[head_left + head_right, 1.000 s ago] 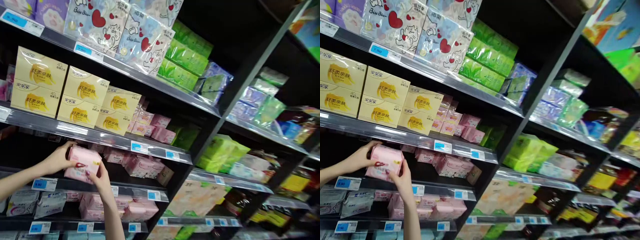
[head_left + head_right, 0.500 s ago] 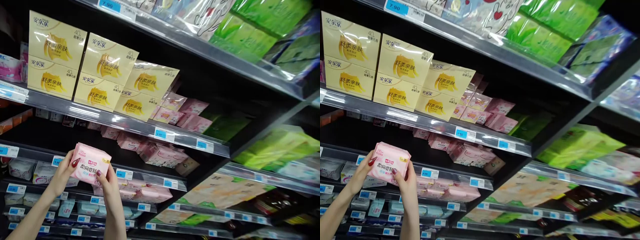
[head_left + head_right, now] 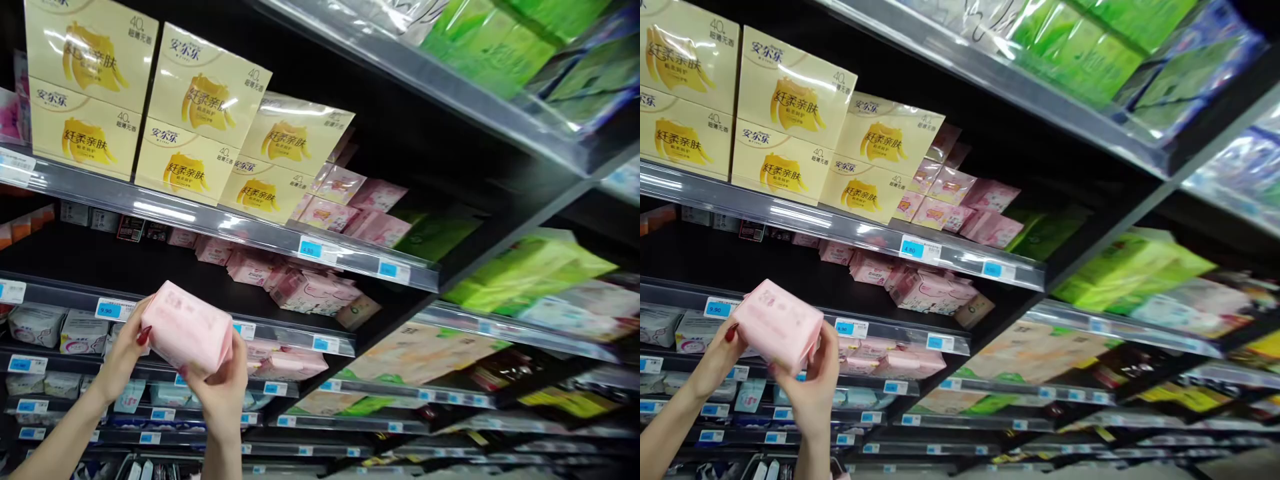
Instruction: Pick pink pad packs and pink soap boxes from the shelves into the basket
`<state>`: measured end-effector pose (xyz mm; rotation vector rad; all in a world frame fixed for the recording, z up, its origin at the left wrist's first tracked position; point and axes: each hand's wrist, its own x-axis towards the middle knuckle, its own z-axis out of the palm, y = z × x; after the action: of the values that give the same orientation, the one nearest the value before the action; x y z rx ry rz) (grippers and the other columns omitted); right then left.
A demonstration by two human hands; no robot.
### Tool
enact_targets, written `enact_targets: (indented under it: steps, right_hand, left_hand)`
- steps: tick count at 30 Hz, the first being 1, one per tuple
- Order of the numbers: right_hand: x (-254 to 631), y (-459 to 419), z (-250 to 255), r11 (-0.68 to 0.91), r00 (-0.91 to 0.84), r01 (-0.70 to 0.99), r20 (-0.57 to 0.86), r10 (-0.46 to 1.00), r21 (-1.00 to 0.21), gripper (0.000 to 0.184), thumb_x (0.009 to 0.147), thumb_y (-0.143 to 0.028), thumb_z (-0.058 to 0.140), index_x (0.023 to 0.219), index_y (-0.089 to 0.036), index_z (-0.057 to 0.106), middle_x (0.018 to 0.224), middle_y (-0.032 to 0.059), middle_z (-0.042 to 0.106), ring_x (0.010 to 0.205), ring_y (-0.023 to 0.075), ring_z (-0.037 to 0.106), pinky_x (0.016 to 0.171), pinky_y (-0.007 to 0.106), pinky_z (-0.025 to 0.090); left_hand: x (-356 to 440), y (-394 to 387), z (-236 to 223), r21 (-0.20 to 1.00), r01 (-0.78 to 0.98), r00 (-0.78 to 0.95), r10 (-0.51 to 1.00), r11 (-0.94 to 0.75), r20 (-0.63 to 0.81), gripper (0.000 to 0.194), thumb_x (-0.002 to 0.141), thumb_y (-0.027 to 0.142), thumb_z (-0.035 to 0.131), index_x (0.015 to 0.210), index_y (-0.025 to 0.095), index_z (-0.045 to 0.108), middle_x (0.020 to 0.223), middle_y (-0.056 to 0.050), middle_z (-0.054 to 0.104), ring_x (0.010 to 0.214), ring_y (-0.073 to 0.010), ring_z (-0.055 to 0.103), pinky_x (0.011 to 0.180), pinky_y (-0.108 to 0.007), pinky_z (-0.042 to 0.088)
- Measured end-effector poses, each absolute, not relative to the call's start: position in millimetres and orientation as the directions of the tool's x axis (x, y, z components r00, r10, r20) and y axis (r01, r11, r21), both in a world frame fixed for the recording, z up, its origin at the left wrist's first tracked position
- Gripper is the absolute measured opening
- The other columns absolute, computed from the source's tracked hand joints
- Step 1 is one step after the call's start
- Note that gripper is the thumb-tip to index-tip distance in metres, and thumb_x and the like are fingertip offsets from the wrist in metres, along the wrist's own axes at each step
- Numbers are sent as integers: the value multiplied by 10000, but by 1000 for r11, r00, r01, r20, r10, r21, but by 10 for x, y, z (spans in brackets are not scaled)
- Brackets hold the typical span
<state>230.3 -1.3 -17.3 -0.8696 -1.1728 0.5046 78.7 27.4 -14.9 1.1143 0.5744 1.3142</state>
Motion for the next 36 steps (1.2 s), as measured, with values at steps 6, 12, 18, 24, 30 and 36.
enact_targets:
  steps: [6, 12, 18, 24, 30, 36]
  right_hand:
    - [2284, -89, -182, 807, 223, 318, 866, 447, -498, 588, 763, -179, 753, 1270, -350, 508, 1251, 47, 538, 1291, 245, 494, 1030, 429, 464]
    - [2429, -185, -128, 652, 141, 172, 674, 725, -738, 804, 695, -465, 818, 1391, -379, 423, 1574, 74, 278, 1430, 316, 336, 1045, 438, 448]
    - [2392, -243, -37, 413, 124, -174, 396, 910, -894, 1011, 616, -659, 783, 1458, -264, 387, 1476, 109, 471, 1407, 312, 386, 1132, 423, 366]
    - [2354, -240, -26, 451, 175, -170, 424, 889, -876, 943, 599, -593, 823, 1397, -236, 471, 1423, 123, 522, 1356, 344, 445, 1102, 443, 392]
    - [2396, -227, -83, 535, 147, -143, 517, 844, -833, 873, 627, -523, 823, 1387, -280, 469, 1378, 99, 549, 1267, 334, 528, 1034, 427, 450]
    - [2617, -184, -102, 564, 37, -76, 563, 825, -822, 883, 587, -380, 873, 1367, -310, 466, 1440, 115, 461, 1295, 356, 486, 1029, 463, 456]
  left_hand:
    - [838, 141, -116, 717, -679, 332, 937, 156, 110, 928, 604, 639, 792, 1396, 246, 512, 1323, -109, 611, 1352, -367, 424, 1100, -435, 400]
    - [889, 134, -3, 745, -660, 284, 951, 99, 125, 905, 592, 405, 847, 1404, 215, 497, 1194, -110, 685, 1279, -370, 510, 1053, -421, 452]
    - [921, 217, -197, 781, -604, 178, 928, -160, 328, 1023, 589, 477, 832, 1471, 229, 376, 1410, -136, 520, 1353, -396, 415, 1088, -484, 421]
    - [819, 240, -249, 853, -480, 246, 902, -204, 354, 1040, 614, 643, 755, 1472, 195, 375, 1408, -156, 510, 1382, -396, 367, 1124, -491, 379]
    - [791, 240, -203, 806, -501, 253, 838, -315, 484, 1127, 588, 682, 760, 1510, 233, 290, 1550, -152, 314, 1393, -426, 331, 1133, -527, 350]
    - [610, 394, -122, 803, -345, 442, 670, -487, 596, 938, 681, 394, 815, 1476, 358, 318, 1593, -91, 239, 1453, -363, 252, 1182, -496, 251]
